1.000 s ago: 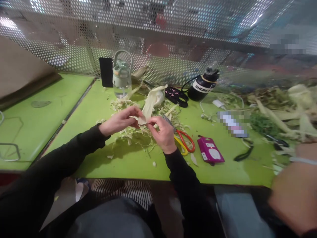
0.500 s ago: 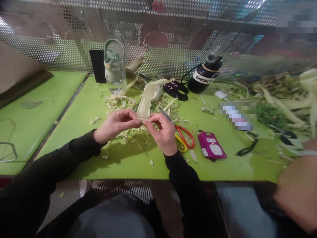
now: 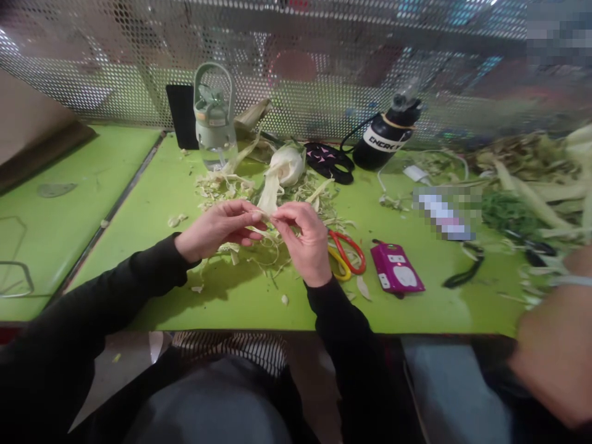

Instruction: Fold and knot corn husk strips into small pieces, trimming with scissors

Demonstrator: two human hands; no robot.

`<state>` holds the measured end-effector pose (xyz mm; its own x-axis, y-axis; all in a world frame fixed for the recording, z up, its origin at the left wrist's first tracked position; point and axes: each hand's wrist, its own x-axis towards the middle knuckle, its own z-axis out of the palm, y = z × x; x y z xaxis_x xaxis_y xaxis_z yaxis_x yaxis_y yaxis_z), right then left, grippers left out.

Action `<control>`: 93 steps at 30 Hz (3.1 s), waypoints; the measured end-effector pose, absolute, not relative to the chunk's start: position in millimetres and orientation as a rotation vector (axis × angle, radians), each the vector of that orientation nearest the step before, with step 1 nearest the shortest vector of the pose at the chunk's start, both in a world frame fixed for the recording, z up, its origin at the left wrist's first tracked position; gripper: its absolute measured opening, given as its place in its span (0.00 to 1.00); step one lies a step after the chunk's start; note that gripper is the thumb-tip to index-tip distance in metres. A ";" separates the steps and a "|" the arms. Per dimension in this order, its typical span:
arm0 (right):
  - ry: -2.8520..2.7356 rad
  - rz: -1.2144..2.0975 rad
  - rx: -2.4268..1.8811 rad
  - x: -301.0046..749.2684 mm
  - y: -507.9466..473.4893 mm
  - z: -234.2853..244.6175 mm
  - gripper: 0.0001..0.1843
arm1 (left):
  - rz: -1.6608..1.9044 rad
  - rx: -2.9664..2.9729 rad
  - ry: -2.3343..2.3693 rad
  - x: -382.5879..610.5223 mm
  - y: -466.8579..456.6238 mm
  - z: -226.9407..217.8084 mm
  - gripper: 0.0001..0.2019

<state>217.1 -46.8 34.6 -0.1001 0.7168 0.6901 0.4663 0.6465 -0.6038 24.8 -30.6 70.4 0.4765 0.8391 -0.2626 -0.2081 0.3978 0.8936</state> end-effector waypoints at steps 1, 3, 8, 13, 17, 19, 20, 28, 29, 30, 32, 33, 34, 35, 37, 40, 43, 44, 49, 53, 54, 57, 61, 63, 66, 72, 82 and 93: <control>-1.734 0.248 -0.966 216.9 -47.1 34.5 0.03 | 0.738 0.913 0.830 24.4 -30.1 70.2 0.03; -1.701 0.258 -0.986 215.4 -49.0 35.0 0.02 | 0.739 0.897 0.825 24.2 -29.4 68.8 0.03; -1.642 0.519 -0.976 210.9 -54.2 36.3 0.06 | 0.894 1.018 0.686 26.6 -30.2 60.6 0.03; -1.625 0.570 -0.880 214.6 -51.9 33.6 0.10 | 0.990 1.253 0.654 26.5 -32.1 57.0 0.11; -1.734 0.550 -0.851 218.8 -50.1 32.4 0.14 | 1.041 1.312 0.629 26.1 -31.4 57.4 0.11; -1.763 0.482 -0.874 218.9 -50.6 33.1 0.07 | 1.046 1.320 0.635 26.5 -31.0 56.6 0.11; -1.759 0.458 -0.884 218.4 -51.2 33.6 0.04 | 1.054 1.313 0.640 26.8 -31.1 55.9 0.12; -1.693 0.471 -0.943 212.5 -57.3 37.1 0.05 | 1.077 1.118 0.622 31.1 -36.7 53.1 0.13; -1.696 0.474 -0.944 212.4 -57.9 37.8 0.05 | 1.084 1.107 0.616 31.6 -37.1 53.0 0.14; -1.699 0.483 -0.945 212.4 -58.4 38.4 0.05 | 1.095 1.101 0.614 32.2 -37.5 52.8 0.14; -1.705 0.506 -0.957 212.1 -59.4 39.8 0.05 | 1.123 1.094 0.620 33.3 -38.0 52.5 0.14; -1.706 0.515 -0.968 211.5 -59.9 40.4 0.06 | 1.136 1.088 0.627 33.9 -38.4 52.2 0.14; -1.701 0.521 -0.981 210.7 -60.4 41.0 0.06 | 1.147 1.082 0.632 34.6 -38.8 52.0 0.14; -1.690 0.526 -0.992 209.5 -60.9 41.3 0.07 | 1.155 1.075 0.635 35.3 -39.2 51.8 0.14; -1.658 0.557 -0.998 206.6 -61.4 41.4 0.07 | 1.177 1.053 0.633 36.5 -39.7 51.4 0.14; -1.598 0.629 -0.948 202.7 -60.6 39.6 0.06 | 1.187 1.013 0.617 37.2 -38.7 50.7 0.17; -1.544 0.674 -0.906 201.4 -58.9 37.4 0.09 | 1.107 0.991 0.611 35.8 -34.8 48.6 0.23; -1.530 0.675 -0.910 201.5 -58.4 37.0 0.10 | 1.057 0.985 0.614 35.1 -33.1 47.4 0.21; -1.523 0.620 -0.962 205.0 -57.9 37.6 0.16 | 0.847 0.974 0.623 31.1 -25.7 40.8 0.13; -1.552 0.663 -0.969 207.9 -57.2 36.6 0.17 | 0.868 1.004 0.597 29.0 -23.3 39.7 0.13; -1.552 0.673 -0.968 208.2 -56.7 35.8 0.17 | 0.870 1.005 0.596 28.7 -23.2 40.3 0.13; -1.548 0.672 -0.952 208.5 -54.6 32.4 0.17 | 0.861 0.990 0.610 28.8 -23.8 42.9 0.11; -1.548 0.670 -0.927 208.1 -53.2 31.4 0.14 | 0.869 0.960 0.609 30.2 -24.5 44.1 0.09; -1.532 0.699 -0.955 207.7 -53.8 34.1 0.15 | 0.888 0.970 0.616 30.6 -24.4 43.7 0.08; -1.514 0.832 -1.033 206.9 -55.2 39.7 0.20 | 0.910 0.984 0.653 30.4 -24.4 44.2 0.06; -1.545 0.860 -1.218 204.2 -55.7 44.5 0.16 | 0.947 0.988 0.687 30.4 -24.9 45.2 0.08; -1.491 0.909 -1.204 202.7 -55.3 42.6 0.13 | 0.974 1.014 0.688 30.0 -23.6 41.5 0.09; -1.471 0.823 -1.297 208.8 -53.6 41.0 0.15 | 0.908 0.950 0.736 28.0 -19.8 46.9 0.05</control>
